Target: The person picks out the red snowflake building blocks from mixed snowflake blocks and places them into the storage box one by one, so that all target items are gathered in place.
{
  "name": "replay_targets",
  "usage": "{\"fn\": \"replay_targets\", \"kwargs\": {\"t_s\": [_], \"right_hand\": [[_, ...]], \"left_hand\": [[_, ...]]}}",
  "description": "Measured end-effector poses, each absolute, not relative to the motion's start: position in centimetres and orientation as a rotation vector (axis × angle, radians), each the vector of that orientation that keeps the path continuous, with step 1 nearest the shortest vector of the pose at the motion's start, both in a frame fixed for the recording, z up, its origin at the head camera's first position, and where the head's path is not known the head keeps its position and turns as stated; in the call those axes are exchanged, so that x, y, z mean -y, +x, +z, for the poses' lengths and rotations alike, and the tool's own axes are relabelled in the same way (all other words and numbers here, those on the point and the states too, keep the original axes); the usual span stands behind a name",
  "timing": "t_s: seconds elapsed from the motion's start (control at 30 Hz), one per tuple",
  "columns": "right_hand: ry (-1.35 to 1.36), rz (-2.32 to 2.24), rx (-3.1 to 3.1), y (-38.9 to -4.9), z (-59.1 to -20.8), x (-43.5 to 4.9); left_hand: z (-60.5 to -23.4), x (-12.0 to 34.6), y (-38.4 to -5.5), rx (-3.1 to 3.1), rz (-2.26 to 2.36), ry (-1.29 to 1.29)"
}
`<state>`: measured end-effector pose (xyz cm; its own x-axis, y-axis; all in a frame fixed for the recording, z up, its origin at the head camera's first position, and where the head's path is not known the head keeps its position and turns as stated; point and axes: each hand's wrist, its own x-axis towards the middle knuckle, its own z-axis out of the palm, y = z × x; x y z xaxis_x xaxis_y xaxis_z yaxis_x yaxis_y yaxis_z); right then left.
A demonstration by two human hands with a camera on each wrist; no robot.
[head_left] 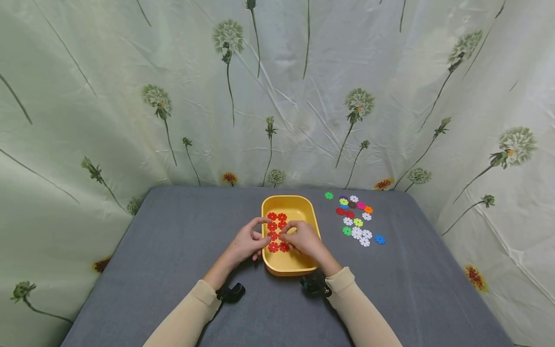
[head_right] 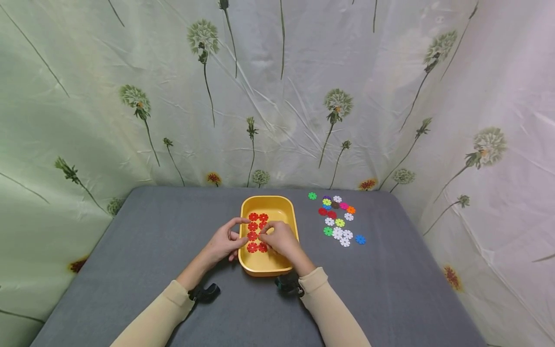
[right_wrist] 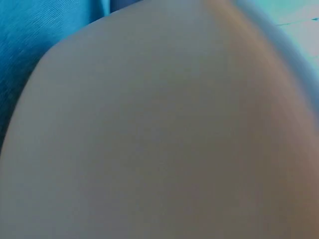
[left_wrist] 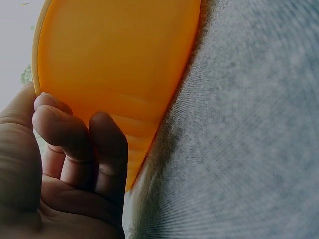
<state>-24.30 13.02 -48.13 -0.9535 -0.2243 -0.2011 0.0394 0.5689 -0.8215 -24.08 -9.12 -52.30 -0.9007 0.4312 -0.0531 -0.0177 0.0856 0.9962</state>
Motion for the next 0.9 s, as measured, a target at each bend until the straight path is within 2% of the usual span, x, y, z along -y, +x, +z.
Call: {"fn": "replay_targets", "kwargs": {"t_s": [0.5,0.9], "right_hand": [[-0.084,-1.604,-2.514,-24.9,-44.6,-16.9],[0.086,-1.726,-2.53,-27.4,-46.1,-23.8]], "left_hand": [[-52.4,9.1,-24.2,-2.059,1.867,0.384],[-52.6,9.1,-24.2,-2.069,1.863,0.395]]}}
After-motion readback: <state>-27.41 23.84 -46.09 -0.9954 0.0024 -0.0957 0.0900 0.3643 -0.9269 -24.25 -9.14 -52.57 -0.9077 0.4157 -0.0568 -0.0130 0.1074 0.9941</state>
